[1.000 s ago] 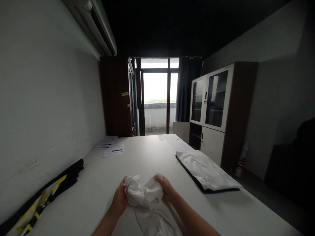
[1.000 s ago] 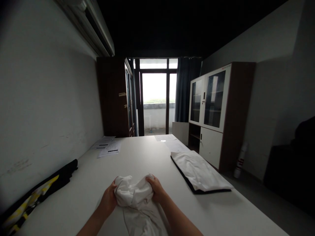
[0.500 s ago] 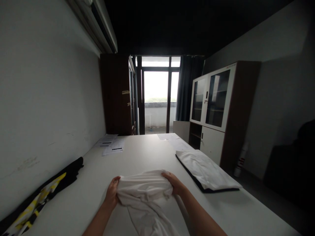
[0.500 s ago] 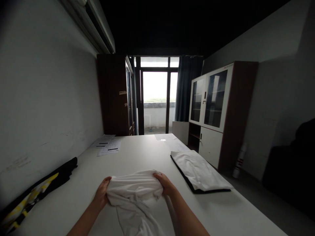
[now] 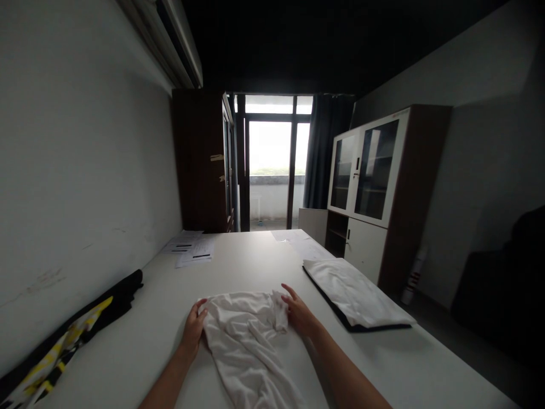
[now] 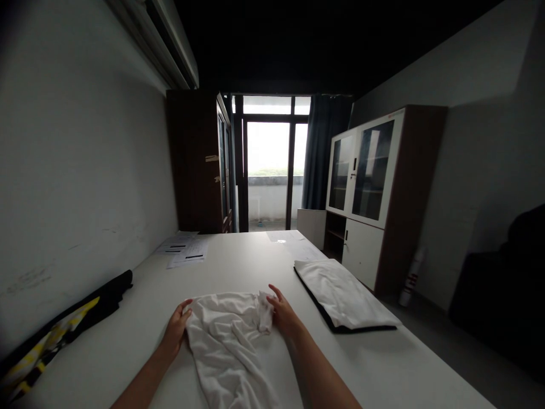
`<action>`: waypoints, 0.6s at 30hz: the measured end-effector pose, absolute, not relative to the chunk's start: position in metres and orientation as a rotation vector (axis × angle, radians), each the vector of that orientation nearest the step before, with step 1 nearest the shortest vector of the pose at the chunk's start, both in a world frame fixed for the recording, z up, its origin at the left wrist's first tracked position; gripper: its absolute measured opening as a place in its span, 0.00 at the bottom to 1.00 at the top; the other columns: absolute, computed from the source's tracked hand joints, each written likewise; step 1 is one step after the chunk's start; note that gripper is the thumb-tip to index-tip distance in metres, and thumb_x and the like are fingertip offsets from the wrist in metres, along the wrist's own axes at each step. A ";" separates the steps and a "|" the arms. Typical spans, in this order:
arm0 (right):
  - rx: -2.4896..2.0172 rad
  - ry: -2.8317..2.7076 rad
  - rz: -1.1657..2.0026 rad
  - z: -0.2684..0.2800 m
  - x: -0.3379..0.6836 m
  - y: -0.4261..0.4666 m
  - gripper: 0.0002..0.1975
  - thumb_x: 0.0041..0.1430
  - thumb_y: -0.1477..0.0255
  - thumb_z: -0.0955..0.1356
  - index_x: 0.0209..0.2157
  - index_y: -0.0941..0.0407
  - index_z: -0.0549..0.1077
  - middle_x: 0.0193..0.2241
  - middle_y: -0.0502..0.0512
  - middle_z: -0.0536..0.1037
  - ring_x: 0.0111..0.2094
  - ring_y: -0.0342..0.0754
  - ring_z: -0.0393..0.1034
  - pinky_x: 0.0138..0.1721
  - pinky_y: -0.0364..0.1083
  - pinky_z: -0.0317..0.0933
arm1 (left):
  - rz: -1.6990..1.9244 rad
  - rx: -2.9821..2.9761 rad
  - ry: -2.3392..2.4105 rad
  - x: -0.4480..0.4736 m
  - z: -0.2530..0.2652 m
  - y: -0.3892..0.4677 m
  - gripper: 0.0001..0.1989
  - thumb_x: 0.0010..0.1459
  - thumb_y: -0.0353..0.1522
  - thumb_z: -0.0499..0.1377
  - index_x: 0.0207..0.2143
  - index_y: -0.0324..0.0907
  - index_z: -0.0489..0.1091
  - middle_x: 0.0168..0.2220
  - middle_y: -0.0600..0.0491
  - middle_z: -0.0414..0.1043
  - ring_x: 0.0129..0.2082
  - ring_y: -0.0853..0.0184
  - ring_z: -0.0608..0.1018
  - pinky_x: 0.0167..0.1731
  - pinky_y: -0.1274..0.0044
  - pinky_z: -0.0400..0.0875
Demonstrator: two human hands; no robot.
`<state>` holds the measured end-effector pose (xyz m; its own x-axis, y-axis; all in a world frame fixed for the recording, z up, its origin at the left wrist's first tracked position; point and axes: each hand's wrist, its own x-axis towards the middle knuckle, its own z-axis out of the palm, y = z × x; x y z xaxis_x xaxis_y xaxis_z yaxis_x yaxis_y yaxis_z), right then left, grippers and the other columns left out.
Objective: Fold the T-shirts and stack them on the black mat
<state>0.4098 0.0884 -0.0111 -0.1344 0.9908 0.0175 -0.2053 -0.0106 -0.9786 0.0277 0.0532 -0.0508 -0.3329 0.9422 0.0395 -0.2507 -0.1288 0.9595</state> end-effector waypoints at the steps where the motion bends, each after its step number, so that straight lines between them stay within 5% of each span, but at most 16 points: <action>1: -1.029 -1.230 1.282 -0.014 0.408 0.091 0.38 0.46 0.56 0.76 0.59 0.50 0.69 0.41 0.55 0.78 0.39 0.52 0.73 0.40 0.49 0.65 | 1.647 0.910 1.216 0.028 -0.052 0.055 0.31 0.45 0.39 0.70 0.53 0.43 0.70 0.50 0.45 0.76 0.48 0.55 0.80 0.45 0.70 0.75; 4: -1.236 -1.470 0.825 -0.022 0.400 0.097 0.28 0.46 0.62 0.75 0.51 0.51 0.75 0.46 0.57 0.77 0.49 0.57 0.71 0.51 0.52 0.62 | 1.707 0.972 1.283 0.030 -0.054 0.061 0.32 0.48 0.36 0.69 0.56 0.43 0.68 0.61 0.43 0.69 0.61 0.53 0.72 0.59 0.68 0.67; 7: -1.461 -1.613 0.459 -0.028 0.394 0.095 0.20 0.55 0.67 0.70 0.50 0.49 0.76 0.46 0.58 0.76 0.43 0.55 0.72 0.49 0.51 0.61 | 1.723 1.090 1.382 0.032 -0.051 0.060 0.33 0.49 0.35 0.68 0.58 0.43 0.66 0.66 0.42 0.63 0.68 0.54 0.64 0.65 0.68 0.59; 12: -1.643 -1.808 0.396 -0.029 0.391 0.086 0.15 0.59 0.64 0.70 0.48 0.48 0.78 0.32 0.57 0.79 0.36 0.55 0.73 0.41 0.50 0.58 | 1.428 1.427 1.843 0.033 -0.046 0.046 0.29 0.52 0.33 0.65 0.57 0.42 0.69 0.60 0.39 0.69 0.63 0.50 0.69 0.64 0.64 0.59; 18: -1.681 -1.911 0.369 -0.024 0.391 0.081 0.27 0.53 0.63 0.72 0.57 0.46 0.75 0.40 0.59 0.82 0.41 0.58 0.75 0.42 0.50 0.57 | 0.962 1.690 1.973 0.045 -0.036 0.030 0.24 0.53 0.38 0.64 0.54 0.46 0.74 0.52 0.39 0.77 0.53 0.43 0.77 0.59 0.53 0.57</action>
